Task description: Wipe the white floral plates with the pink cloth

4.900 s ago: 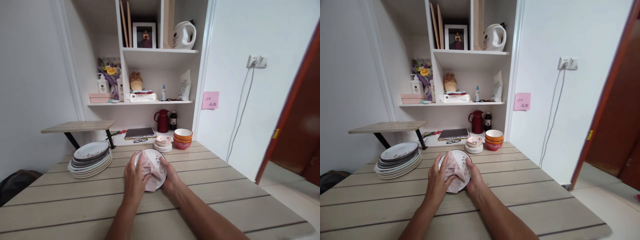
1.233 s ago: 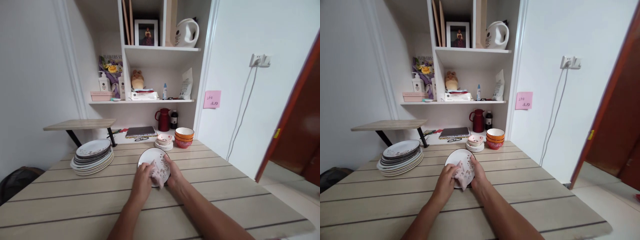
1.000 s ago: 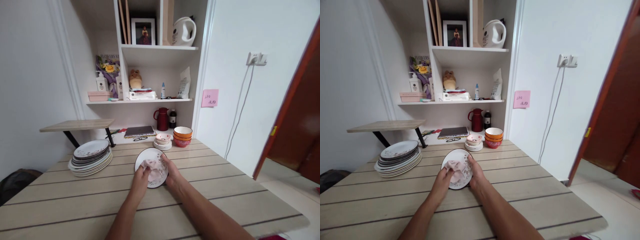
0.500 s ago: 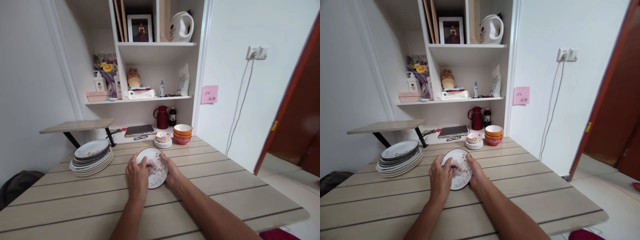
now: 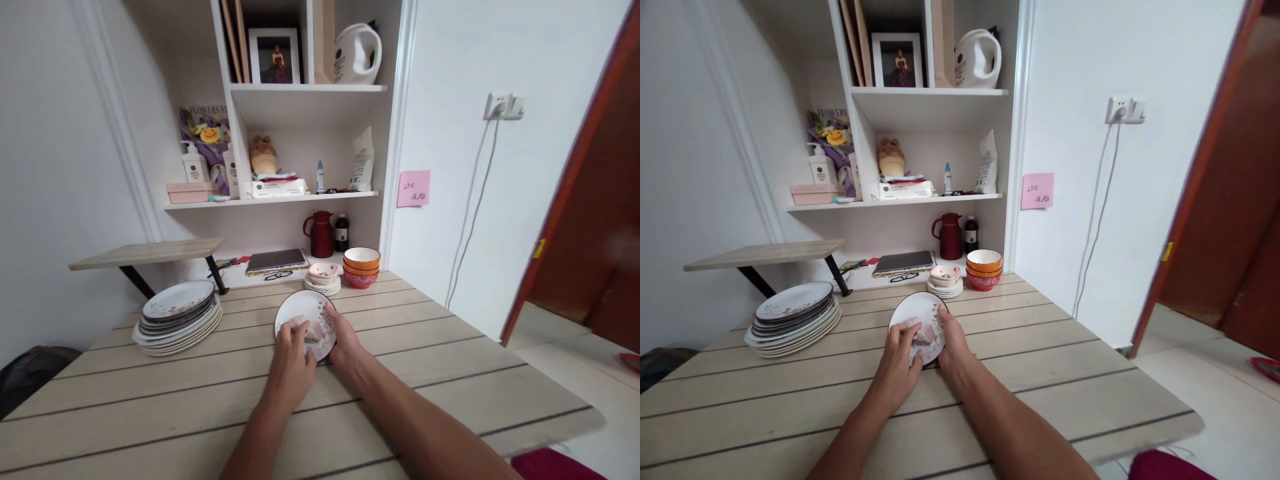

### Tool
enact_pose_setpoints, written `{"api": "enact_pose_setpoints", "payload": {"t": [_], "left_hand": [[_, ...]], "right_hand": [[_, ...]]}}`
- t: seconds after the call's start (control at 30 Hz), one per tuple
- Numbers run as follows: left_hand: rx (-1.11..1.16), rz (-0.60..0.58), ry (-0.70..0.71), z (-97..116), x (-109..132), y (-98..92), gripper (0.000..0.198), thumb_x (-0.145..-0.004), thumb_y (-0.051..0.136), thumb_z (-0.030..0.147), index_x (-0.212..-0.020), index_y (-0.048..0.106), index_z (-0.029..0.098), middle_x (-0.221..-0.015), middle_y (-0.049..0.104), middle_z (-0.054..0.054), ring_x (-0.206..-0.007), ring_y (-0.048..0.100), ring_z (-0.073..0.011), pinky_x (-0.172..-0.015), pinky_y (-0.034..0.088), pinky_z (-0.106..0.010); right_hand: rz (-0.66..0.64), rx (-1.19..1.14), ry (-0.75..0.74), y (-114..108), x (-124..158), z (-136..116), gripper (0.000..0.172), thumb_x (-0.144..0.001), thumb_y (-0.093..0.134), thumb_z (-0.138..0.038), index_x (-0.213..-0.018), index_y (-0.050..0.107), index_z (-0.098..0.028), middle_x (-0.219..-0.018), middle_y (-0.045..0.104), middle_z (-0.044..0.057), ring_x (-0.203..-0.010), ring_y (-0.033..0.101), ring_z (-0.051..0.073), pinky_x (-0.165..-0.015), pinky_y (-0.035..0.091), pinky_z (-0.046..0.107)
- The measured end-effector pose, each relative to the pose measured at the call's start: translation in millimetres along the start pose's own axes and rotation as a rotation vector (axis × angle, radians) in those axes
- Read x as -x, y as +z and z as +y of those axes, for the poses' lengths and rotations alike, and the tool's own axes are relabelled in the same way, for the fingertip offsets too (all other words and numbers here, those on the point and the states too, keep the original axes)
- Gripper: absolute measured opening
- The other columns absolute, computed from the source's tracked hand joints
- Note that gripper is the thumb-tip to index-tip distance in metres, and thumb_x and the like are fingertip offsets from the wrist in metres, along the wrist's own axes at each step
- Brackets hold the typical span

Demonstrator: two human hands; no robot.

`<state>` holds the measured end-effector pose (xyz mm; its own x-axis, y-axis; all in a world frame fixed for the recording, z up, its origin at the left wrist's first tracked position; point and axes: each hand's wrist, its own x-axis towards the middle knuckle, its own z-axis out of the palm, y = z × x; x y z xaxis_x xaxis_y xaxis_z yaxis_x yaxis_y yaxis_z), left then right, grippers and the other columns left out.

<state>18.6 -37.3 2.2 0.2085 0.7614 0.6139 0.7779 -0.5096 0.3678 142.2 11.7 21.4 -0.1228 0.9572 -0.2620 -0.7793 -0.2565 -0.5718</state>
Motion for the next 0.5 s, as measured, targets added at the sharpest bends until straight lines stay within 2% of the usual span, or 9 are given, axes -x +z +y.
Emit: {"api": "enact_pose_setpoints", "payload": {"t": [0.07,0.13,0.23,0.37,0.5], "left_hand": [[0.061,0.022,0.017,1.7,0.5,0.7,0.039,-0.086,0.056,0.026,-0.124,0.055,0.018,-0.118,0.047,-0.012,-0.114,0.051,-0.0265,-0.100,0.045,-0.047],[0.099,0.032,-0.009,1.5,0.1,1.6,0.031,-0.089,0.054,0.033,-0.117,0.057,0.020,-0.113,0.048,-0.011,-0.110,0.054,-0.0252,-0.097,0.047,-0.046],[0.092,0.049,-0.073,-2.6,-0.9,4.5,0.020,-0.088,0.053,0.020,-0.106,0.059,0.021,-0.107,0.048,-0.007,-0.104,0.056,-0.0226,-0.092,0.050,-0.042],[0.017,0.040,-0.107,-6.0,0.2,6.3,0.038,-0.076,0.052,-0.001,-0.106,0.058,0.023,-0.108,0.047,-0.006,-0.104,0.056,-0.0212,-0.091,0.049,-0.037],[-0.036,0.030,-0.138,-2.0,-0.3,3.5,0.037,-0.077,0.064,0.011,-0.111,0.059,0.023,-0.106,0.046,-0.005,-0.102,0.055,-0.0224,-0.091,0.049,-0.038]], "right_hand": [[-0.001,-0.017,-0.007,-1.5,-2.0,-0.8,0.029,-0.089,0.055,-0.034,-0.109,0.061,-0.013,-0.081,0.075,0.008,-0.072,0.071,0.023,-0.077,0.056,0.038],[0.012,-0.011,-0.015,-2.9,-4.0,-0.5,0.028,-0.088,0.056,-0.033,-0.108,0.061,-0.014,-0.081,0.075,0.008,-0.072,0.071,0.023,-0.078,0.056,0.039],[0.038,0.021,-0.038,-4.6,-6.7,1.7,0.027,-0.085,0.060,-0.029,-0.108,0.060,-0.015,-0.081,0.075,0.007,-0.072,0.071,0.023,-0.078,0.056,0.039],[0.040,0.038,-0.079,-5.5,-7.7,6.0,0.027,-0.081,0.064,-0.022,-0.107,0.060,-0.016,-0.080,0.075,0.005,-0.072,0.071,0.022,-0.077,0.056,0.038],[0.002,0.060,-0.102,-3.9,-4.1,6.1,0.029,-0.081,0.064,-0.022,-0.109,0.059,-0.017,-0.082,0.075,0.005,-0.071,0.071,0.022,-0.074,0.057,0.038]]}}
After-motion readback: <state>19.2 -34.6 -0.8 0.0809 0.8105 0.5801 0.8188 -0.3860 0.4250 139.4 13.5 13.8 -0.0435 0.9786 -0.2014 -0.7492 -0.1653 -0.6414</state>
